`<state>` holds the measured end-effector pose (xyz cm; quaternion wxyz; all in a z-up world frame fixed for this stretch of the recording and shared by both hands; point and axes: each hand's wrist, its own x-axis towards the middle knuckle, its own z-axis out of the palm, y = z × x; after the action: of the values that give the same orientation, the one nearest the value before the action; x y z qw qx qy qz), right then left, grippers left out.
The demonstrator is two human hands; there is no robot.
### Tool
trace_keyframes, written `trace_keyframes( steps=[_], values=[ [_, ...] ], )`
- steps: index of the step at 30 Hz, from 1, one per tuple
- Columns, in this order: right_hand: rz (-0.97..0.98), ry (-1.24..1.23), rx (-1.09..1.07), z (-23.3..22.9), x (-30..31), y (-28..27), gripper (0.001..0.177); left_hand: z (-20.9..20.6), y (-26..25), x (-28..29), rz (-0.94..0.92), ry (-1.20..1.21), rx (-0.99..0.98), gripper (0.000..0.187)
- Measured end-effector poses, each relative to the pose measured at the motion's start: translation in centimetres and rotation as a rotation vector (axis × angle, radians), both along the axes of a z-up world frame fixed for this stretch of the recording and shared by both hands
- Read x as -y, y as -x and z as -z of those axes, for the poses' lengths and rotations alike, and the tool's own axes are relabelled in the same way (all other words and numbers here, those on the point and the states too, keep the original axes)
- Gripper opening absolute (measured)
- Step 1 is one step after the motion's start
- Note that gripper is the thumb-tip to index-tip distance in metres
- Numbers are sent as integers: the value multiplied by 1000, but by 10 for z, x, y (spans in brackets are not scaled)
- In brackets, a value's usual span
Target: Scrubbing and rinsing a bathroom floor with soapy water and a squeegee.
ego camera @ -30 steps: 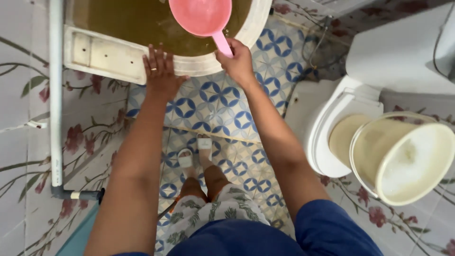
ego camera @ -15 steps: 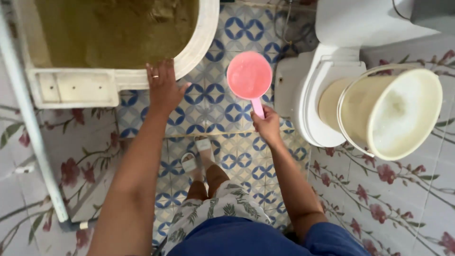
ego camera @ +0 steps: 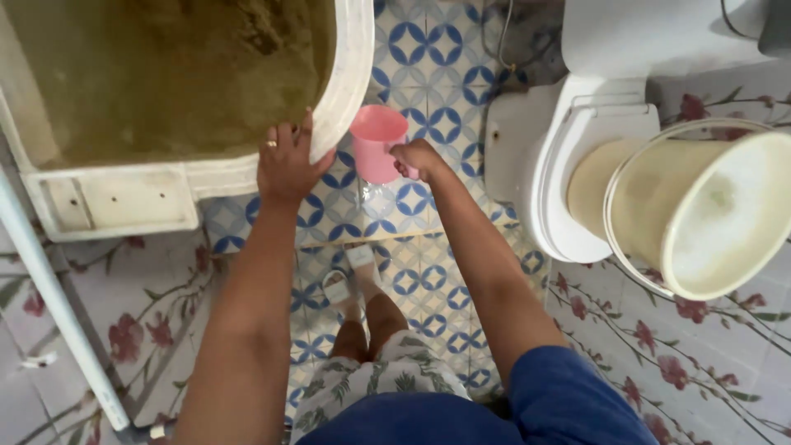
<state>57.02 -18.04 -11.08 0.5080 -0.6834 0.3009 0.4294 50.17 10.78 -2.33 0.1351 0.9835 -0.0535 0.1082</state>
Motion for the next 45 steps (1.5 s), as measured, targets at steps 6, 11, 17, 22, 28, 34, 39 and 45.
trace_keyframes(
  steps=[6,11,17,22,28,34,39,45],
  values=[
    [165,-243,-143,5,-3,-52,21,-6,-2,1,6,-39,105,73],
    [134,-154,6,-57,-11,-46,27,-1,-2,-1,22,-11,61,71],
    [82,0,222,-30,-3,0,32,1,0,-1,36,-47,84,72],
    [53,15,179,-4,7,27,32,-1,1,2,18,-65,40,73],
    [301,-227,-61,51,29,46,29,2,2,3,7,-77,61,74],
    [514,-408,-67,91,77,35,26,1,1,2,23,-69,55,74],
    [617,-399,-22,70,110,23,25,3,2,2,13,-75,54,73],
    [682,-479,31,37,111,29,33,4,4,2,9,-122,78,74]
  ],
)
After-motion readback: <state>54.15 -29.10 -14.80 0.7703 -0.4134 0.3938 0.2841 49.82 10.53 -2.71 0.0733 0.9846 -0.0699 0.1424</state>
